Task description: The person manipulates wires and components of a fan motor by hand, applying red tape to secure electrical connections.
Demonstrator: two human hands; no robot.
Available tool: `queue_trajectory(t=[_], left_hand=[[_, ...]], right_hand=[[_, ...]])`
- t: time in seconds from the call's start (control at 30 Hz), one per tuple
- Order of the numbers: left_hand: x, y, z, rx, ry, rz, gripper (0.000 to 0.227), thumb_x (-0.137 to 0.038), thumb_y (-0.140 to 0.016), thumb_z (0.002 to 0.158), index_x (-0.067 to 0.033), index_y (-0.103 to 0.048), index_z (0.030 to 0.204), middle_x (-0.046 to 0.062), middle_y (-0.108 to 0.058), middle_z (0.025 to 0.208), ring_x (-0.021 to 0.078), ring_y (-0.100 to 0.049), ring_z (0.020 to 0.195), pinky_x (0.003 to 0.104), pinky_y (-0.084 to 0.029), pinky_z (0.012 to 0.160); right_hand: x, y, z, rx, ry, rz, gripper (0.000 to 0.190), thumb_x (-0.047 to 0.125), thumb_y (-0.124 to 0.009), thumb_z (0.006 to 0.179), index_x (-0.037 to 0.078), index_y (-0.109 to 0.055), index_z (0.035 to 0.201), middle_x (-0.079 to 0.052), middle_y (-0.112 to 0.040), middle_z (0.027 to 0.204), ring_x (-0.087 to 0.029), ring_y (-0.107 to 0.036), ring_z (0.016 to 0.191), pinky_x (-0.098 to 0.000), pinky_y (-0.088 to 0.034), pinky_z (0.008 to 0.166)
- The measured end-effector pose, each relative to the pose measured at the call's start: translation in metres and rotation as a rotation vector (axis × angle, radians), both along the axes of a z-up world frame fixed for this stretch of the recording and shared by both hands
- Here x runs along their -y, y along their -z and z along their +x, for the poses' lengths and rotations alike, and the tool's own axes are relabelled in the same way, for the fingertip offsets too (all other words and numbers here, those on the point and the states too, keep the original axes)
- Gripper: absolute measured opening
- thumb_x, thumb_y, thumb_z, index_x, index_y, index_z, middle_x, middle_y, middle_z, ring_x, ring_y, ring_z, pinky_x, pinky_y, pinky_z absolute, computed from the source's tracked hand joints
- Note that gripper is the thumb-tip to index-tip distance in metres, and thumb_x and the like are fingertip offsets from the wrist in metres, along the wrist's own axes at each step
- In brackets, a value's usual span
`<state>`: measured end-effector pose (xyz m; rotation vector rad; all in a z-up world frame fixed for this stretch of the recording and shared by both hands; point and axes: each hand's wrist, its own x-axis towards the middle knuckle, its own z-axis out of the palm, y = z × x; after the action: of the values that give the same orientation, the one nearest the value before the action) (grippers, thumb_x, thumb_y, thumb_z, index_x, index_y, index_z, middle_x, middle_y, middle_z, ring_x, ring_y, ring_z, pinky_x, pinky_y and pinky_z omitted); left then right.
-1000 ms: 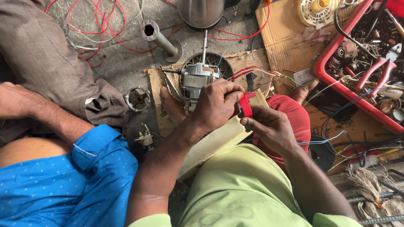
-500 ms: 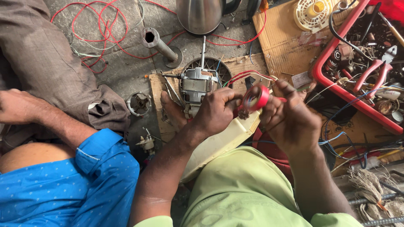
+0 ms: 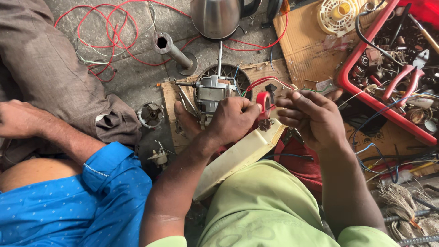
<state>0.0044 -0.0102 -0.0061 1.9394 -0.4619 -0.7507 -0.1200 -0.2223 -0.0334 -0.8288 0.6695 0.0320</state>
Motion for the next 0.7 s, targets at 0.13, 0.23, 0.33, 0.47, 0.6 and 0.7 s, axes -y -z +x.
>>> queue_trajectory(t=[0.13, 0.23, 0.33, 0.47, 0.6, 0.7], left_hand=[[-0.001, 0.002, 0.006, -0.066, 0.004, 0.038, 0.034, -0.031, -0.067, 0.089, -0.0006, -0.075, 0.075, 0.012, -0.066, 0.054, 0.0103, -0.064, 0.053, 0.034, -0.055, 0.055], [0.000, 0.001, 0.011, -0.055, 0.035, 0.066, 0.035, -0.030, -0.067, 0.088, -0.0002, -0.075, 0.073, 0.011, -0.065, 0.053, 0.0092, -0.063, 0.053, 0.033, -0.055, 0.056], [0.002, 0.000, 0.014, -0.054, 0.046, 0.118, 0.036, -0.031, -0.068, 0.089, 0.0010, -0.074, 0.074, 0.015, -0.062, 0.054, 0.0094, -0.060, 0.056, 0.035, -0.054, 0.056], [0.004, -0.002, 0.015, -0.035, 0.015, 0.079, 0.032, -0.032, -0.068, 0.088, -0.0021, -0.076, 0.080, 0.012, -0.068, 0.058, 0.0102, -0.065, 0.057, 0.035, -0.056, 0.057], [0.006, -0.008, 0.012, 0.051, 0.020, 0.070, 0.033, -0.035, -0.076, 0.087, -0.0023, -0.073, 0.082, 0.013, -0.072, 0.069, 0.0146, -0.073, 0.065, 0.034, -0.058, 0.062], [0.004, -0.012, 0.012, 0.085, 0.046, 0.030, 0.028, -0.024, -0.081, 0.083, -0.0030, -0.069, 0.096, 0.013, -0.072, 0.078, 0.0186, -0.073, 0.072, 0.033, -0.058, 0.068]], right_hand=[[-0.004, 0.033, -0.020, 0.019, -0.005, -0.301, 0.031, 0.008, -0.071, 0.116, -0.019, -0.056, 0.118, -0.025, -0.061, 0.103, -0.028, -0.058, 0.085, -0.0470, -0.052, 0.085], [-0.030, 0.025, -0.012, 0.066, -0.208, -0.457, 0.046, 0.002, -0.080, 0.087, -0.005, -0.063, 0.130, -0.013, -0.071, 0.125, -0.018, -0.067, 0.116, -0.0359, -0.057, 0.104], [-0.046, 0.013, 0.003, 0.236, -0.235, -0.292, 0.076, 0.001, -0.087, 0.071, 0.005, -0.053, 0.140, 0.000, -0.060, 0.141, -0.013, -0.058, 0.124, -0.0328, -0.055, 0.100], [-0.054, 0.012, 0.016, 0.247, -0.246, -0.437, 0.074, 0.002, -0.087, 0.074, 0.003, -0.055, 0.140, -0.006, -0.064, 0.138, -0.015, -0.061, 0.122, -0.0314, -0.054, 0.101], [-0.048, 0.009, 0.015, 0.127, -0.264, -0.342, 0.072, 0.002, -0.085, 0.076, 0.002, -0.057, 0.142, -0.009, -0.067, 0.130, -0.014, -0.066, 0.113, -0.0316, -0.057, 0.095], [-0.046, 0.004, 0.016, 0.112, -0.299, -0.339, 0.070, 0.003, -0.083, 0.080, 0.001, -0.057, 0.145, -0.013, -0.070, 0.120, -0.015, -0.068, 0.106, -0.0320, -0.058, 0.093]])
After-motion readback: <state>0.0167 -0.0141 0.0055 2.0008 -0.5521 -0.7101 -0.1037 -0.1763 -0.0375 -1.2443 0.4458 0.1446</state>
